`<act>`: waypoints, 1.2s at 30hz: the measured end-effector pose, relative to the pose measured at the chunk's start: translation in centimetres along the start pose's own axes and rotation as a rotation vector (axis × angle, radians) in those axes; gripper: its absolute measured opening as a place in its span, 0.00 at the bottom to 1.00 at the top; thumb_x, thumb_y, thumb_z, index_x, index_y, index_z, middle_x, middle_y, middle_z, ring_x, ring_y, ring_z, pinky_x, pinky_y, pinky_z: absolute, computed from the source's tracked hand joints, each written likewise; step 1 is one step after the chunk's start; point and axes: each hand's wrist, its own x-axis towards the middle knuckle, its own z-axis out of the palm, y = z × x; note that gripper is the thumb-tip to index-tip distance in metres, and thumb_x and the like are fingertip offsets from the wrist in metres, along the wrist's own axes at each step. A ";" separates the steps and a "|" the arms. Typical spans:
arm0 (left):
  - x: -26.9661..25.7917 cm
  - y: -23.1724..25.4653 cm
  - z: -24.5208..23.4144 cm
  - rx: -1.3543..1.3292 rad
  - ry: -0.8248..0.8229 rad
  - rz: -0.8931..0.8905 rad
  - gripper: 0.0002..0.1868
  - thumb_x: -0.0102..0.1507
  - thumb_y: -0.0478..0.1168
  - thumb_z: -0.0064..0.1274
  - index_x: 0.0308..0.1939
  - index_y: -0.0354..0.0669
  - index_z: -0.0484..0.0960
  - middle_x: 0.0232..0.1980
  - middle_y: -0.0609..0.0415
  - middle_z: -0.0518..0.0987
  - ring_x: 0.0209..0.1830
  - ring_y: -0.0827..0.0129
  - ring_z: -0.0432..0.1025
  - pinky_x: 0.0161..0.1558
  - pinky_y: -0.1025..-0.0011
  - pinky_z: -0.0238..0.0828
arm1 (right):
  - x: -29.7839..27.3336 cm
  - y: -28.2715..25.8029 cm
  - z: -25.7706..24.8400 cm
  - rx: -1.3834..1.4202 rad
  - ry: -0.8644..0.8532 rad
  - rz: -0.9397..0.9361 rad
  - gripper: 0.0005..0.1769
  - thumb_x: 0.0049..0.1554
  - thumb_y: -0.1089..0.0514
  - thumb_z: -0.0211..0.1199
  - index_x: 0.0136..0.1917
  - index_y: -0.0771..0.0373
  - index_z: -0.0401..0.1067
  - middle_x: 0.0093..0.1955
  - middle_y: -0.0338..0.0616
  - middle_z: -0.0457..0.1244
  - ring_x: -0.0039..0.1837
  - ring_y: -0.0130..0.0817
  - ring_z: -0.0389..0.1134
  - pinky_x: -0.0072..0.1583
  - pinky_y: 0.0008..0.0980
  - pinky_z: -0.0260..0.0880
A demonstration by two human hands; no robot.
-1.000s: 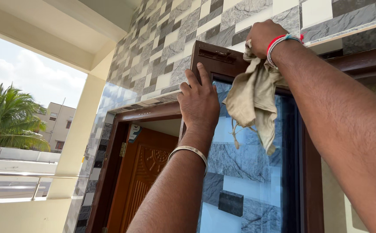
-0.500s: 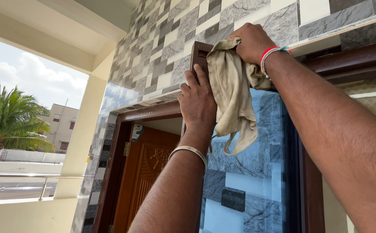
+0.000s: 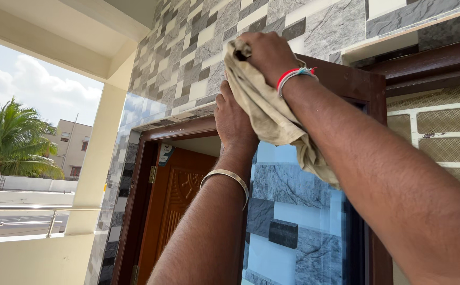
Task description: The person cleans a glass window pane with a cloth. They wipe the glass surface, the frame, and the lower latch area of the window by hand.
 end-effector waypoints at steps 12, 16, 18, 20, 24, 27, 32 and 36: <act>0.2 -1.0 -5.7 -0.341 -0.181 -0.175 0.43 0.59 0.45 0.55 0.75 0.38 0.55 0.62 0.38 0.70 0.58 0.44 0.73 0.52 0.52 0.73 | -8.7 1.9 -4.1 -0.178 -0.246 -0.100 0.36 0.51 0.75 0.52 0.71 0.54 0.69 0.77 0.45 0.60 0.72 0.43 0.65 0.72 0.44 0.62; -0.6 0.0 -7.1 -0.362 -0.190 -0.186 0.44 0.67 0.58 0.54 0.74 0.33 0.54 0.60 0.34 0.70 0.55 0.43 0.75 0.50 0.53 0.76 | -11.4 3.8 -3.9 -0.130 -0.062 -0.105 0.38 0.52 0.74 0.54 0.74 0.53 0.68 0.74 0.50 0.62 0.72 0.49 0.66 0.72 0.45 0.66; -0.6 0.0 -7.2 -0.338 -0.195 -0.174 0.44 0.67 0.59 0.52 0.73 0.30 0.53 0.60 0.33 0.70 0.55 0.43 0.76 0.48 0.55 0.78 | -14.0 4.4 -2.9 -0.053 -0.145 0.099 0.45 0.51 0.75 0.52 0.79 0.51 0.64 0.71 0.52 0.63 0.67 0.51 0.68 0.70 0.46 0.67; -0.5 0.0 -7.2 -0.296 -0.238 -0.176 0.45 0.68 0.59 0.50 0.73 0.29 0.51 0.59 0.32 0.69 0.55 0.45 0.76 0.45 0.57 0.80 | -16.0 6.6 -3.4 -0.053 -0.019 0.095 0.47 0.45 0.77 0.51 0.77 0.55 0.65 0.75 0.55 0.60 0.68 0.54 0.66 0.69 0.46 0.65; -0.6 -0.1 -7.1 -0.261 -0.232 -0.162 0.44 0.69 0.60 0.49 0.73 0.29 0.51 0.59 0.33 0.70 0.53 0.46 0.77 0.45 0.56 0.81 | -19.7 12.1 -5.7 -0.089 0.064 0.179 0.44 0.44 0.76 0.53 0.75 0.60 0.67 0.76 0.63 0.58 0.71 0.57 0.63 0.72 0.45 0.62; -0.6 -0.1 -7.1 -0.254 -0.228 -0.150 0.44 0.69 0.59 0.49 0.73 0.28 0.51 0.58 0.32 0.69 0.52 0.46 0.77 0.45 0.56 0.81 | -19.5 14.4 -6.0 -0.070 0.042 0.308 0.41 0.48 0.75 0.53 0.75 0.61 0.67 0.77 0.66 0.56 0.74 0.58 0.61 0.74 0.43 0.59; -0.6 -0.3 -6.7 -0.240 -0.210 -0.130 0.44 0.70 0.59 0.50 0.72 0.26 0.51 0.58 0.31 0.69 0.50 0.44 0.78 0.44 0.55 0.80 | -20.1 13.6 -4.9 0.003 0.014 0.278 0.46 0.49 0.74 0.55 0.80 0.62 0.56 0.83 0.65 0.44 0.80 0.57 0.49 0.76 0.44 0.51; -0.7 -0.4 -6.5 -0.202 -0.180 -0.104 0.45 0.70 0.59 0.54 0.73 0.26 0.52 0.60 0.31 0.69 0.51 0.43 0.77 0.46 0.54 0.80 | -25.7 12.0 -5.6 -0.065 -0.047 0.256 0.50 0.47 0.75 0.56 0.82 0.61 0.52 0.86 0.58 0.42 0.84 0.55 0.45 0.79 0.45 0.51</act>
